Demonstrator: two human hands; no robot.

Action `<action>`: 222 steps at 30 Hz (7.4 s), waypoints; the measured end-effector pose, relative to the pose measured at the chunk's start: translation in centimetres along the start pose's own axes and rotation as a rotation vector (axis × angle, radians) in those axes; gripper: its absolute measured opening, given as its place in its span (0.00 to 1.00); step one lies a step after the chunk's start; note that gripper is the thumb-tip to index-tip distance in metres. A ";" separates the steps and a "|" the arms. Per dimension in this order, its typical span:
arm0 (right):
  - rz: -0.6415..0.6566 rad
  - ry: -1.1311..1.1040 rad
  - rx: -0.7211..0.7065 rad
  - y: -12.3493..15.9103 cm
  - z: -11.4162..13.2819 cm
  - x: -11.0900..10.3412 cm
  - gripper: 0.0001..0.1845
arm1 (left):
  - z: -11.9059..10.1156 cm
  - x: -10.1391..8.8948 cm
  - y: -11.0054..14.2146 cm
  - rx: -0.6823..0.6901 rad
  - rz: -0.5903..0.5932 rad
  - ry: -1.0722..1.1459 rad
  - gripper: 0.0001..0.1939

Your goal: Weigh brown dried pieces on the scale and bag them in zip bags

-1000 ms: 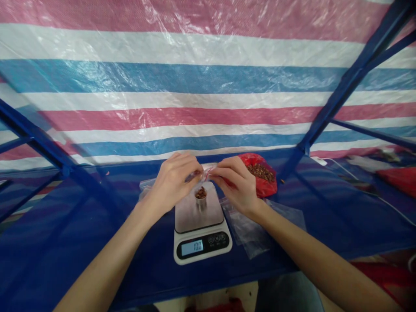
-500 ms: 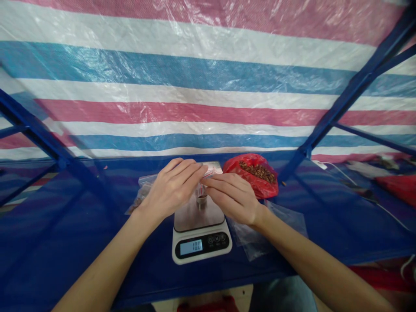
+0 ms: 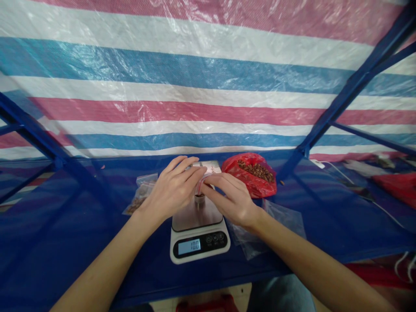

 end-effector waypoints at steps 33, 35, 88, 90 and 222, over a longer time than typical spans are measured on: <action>0.074 0.029 -0.086 0.3 1.1 0.9 0.19 | 0.4 -0.3 0.2 -0.013 -0.060 0.025 0.21; 0.113 0.032 -0.083 0.4 1.1 1.3 0.20 | 0.4 -0.2 0.2 -0.010 -0.038 0.019 0.21; 0.403 -0.283 0.339 0.4 -4.3 3.2 0.27 | 6.8 0.9 2.8 -0.248 -0.003 0.018 0.10; 0.490 -0.348 0.347 0.9 -4.9 4.1 0.34 | 7.4 1.6 3.2 -0.309 0.019 0.044 0.09; -0.087 -1.027 1.079 4.0 -7.0 6.0 0.17 | 4.4 5.3 3.8 -0.994 -0.645 1.264 0.09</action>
Point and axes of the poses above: each hand's wrist, its own y-axis away from the middle knuckle, its own x-axis out of the palm, z = x × y, the point moved 7 cm from there along -y, towards the middle knuckle, and after that the axes turned 7 degrees about y, right-handed, at the moved point
